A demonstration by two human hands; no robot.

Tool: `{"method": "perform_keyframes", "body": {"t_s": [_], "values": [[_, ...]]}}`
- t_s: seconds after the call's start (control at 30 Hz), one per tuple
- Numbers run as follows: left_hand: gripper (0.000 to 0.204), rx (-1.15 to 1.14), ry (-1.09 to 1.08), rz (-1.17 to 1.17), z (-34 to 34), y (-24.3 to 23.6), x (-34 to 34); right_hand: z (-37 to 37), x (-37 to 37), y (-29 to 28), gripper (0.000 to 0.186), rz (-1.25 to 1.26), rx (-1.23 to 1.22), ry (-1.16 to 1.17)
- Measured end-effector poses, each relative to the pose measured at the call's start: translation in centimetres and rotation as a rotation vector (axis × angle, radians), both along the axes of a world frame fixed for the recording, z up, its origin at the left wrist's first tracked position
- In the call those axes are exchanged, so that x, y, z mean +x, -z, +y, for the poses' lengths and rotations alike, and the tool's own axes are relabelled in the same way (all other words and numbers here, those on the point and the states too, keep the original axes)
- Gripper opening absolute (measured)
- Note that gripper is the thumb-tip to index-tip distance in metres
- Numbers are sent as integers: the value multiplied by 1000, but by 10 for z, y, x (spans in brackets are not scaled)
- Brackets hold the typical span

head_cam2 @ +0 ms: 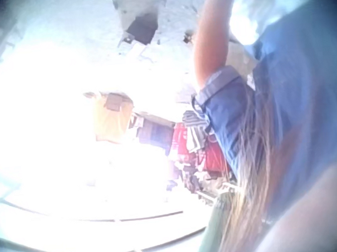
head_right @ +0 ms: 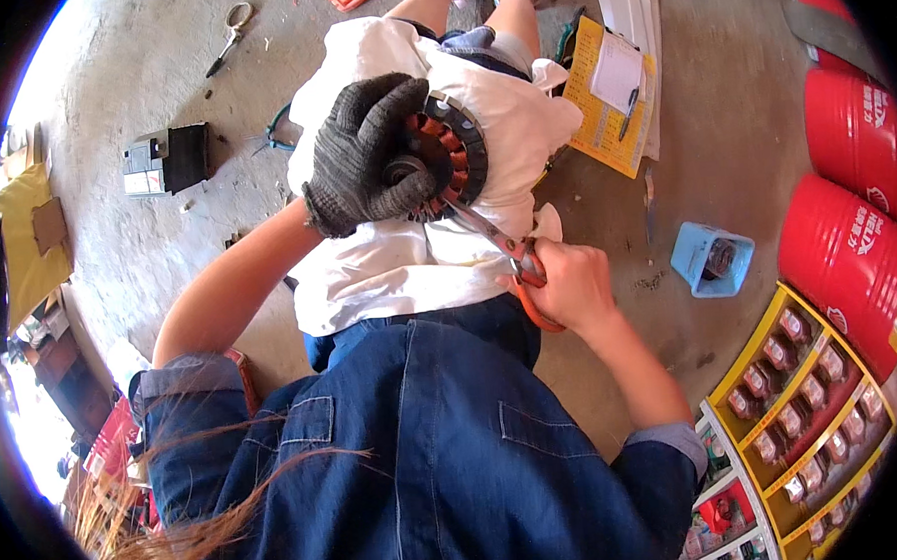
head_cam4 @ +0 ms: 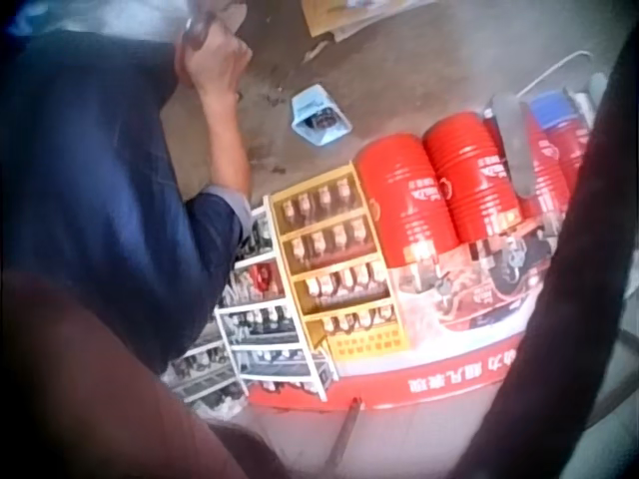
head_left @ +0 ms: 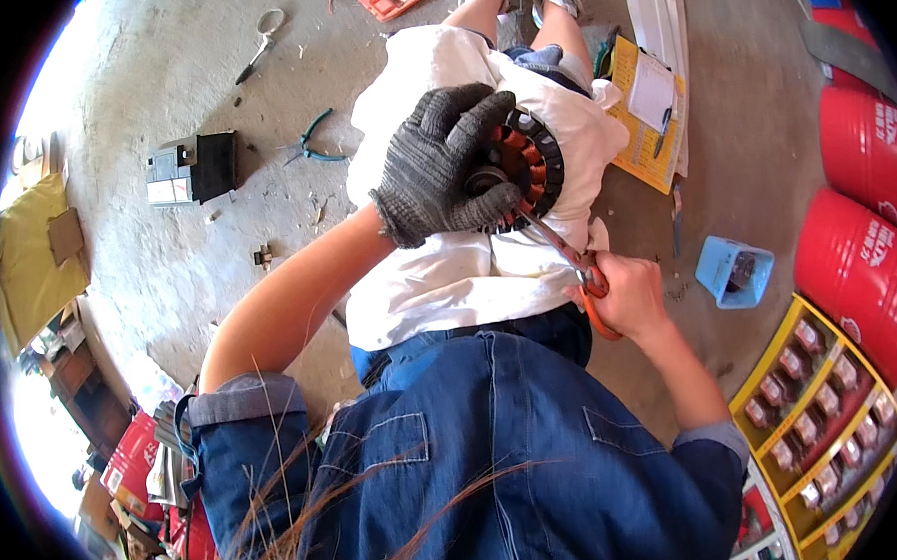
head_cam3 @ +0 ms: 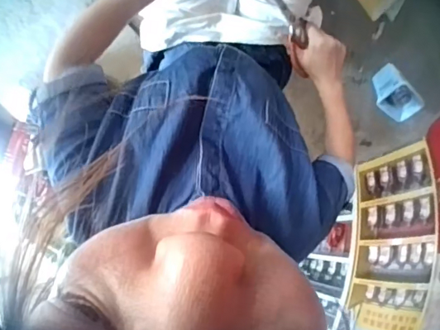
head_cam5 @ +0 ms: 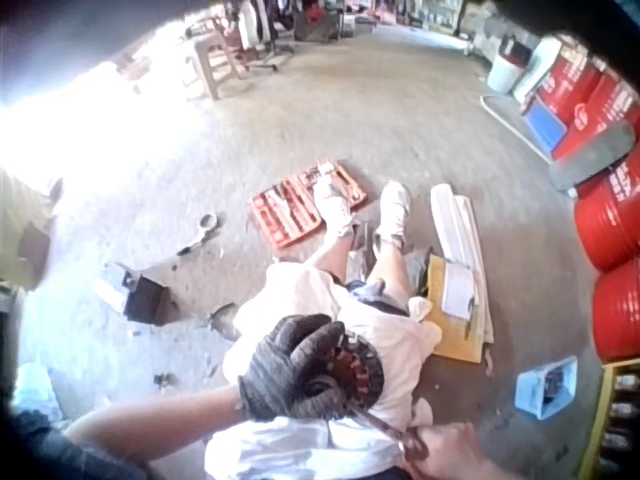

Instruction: The person sits on the floor and uses pliers to manipulate the copper windings of a motor stator resting on their lap. They repeatedly adjust the position of the windings and the stator itself to access different sections.

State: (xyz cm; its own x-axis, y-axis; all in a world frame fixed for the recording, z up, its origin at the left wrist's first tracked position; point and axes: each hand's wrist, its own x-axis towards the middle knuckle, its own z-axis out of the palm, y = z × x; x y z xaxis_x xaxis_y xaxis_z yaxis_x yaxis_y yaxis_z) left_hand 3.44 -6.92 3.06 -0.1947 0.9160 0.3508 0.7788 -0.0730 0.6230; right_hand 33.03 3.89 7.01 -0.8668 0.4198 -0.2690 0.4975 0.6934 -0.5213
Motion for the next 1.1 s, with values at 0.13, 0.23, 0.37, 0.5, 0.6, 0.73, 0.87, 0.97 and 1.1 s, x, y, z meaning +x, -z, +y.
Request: {"method": "perform_keyframes", "body": {"t_s": [0.13, 0.23, 0.37, 0.5, 0.6, 0.73, 0.87, 0.97, 1.1], "values": [[84, -7, 5, -3, 2, -2, -2, -1, 1, 0, 47, 18, -6, 22], [85, -5, 0, -10, 1, 0, -3, 6, 2, 13, 48, 97, 79, -30], [87, -9, -6, 36, 0, -4, 0, 11, 5, 35, 49, 190, 118, -79], [87, 34, -7, 82, -2, -7, 1, 15, 9, 50, 49, 217, 139, -117], [85, 18, -11, 79, -2, -10, 1, 19, 6, 54, 50, 259, 123, -134], [85, 34, -36, 99, -6, -6, 4, 24, 4, 64, 51, 314, 154, -168], [84, 32, -60, 107, -5, -5, 6, 28, 2, 72, 52, 356, 184, -169], [83, 19, -75, 111, -4, -8, 8, 25, 4, 73, 49, 357, 159, -146], [83, 18, -72, 106, -2, -3, 4, 14, 2, 56, 48, 290, 149, -87]]}}
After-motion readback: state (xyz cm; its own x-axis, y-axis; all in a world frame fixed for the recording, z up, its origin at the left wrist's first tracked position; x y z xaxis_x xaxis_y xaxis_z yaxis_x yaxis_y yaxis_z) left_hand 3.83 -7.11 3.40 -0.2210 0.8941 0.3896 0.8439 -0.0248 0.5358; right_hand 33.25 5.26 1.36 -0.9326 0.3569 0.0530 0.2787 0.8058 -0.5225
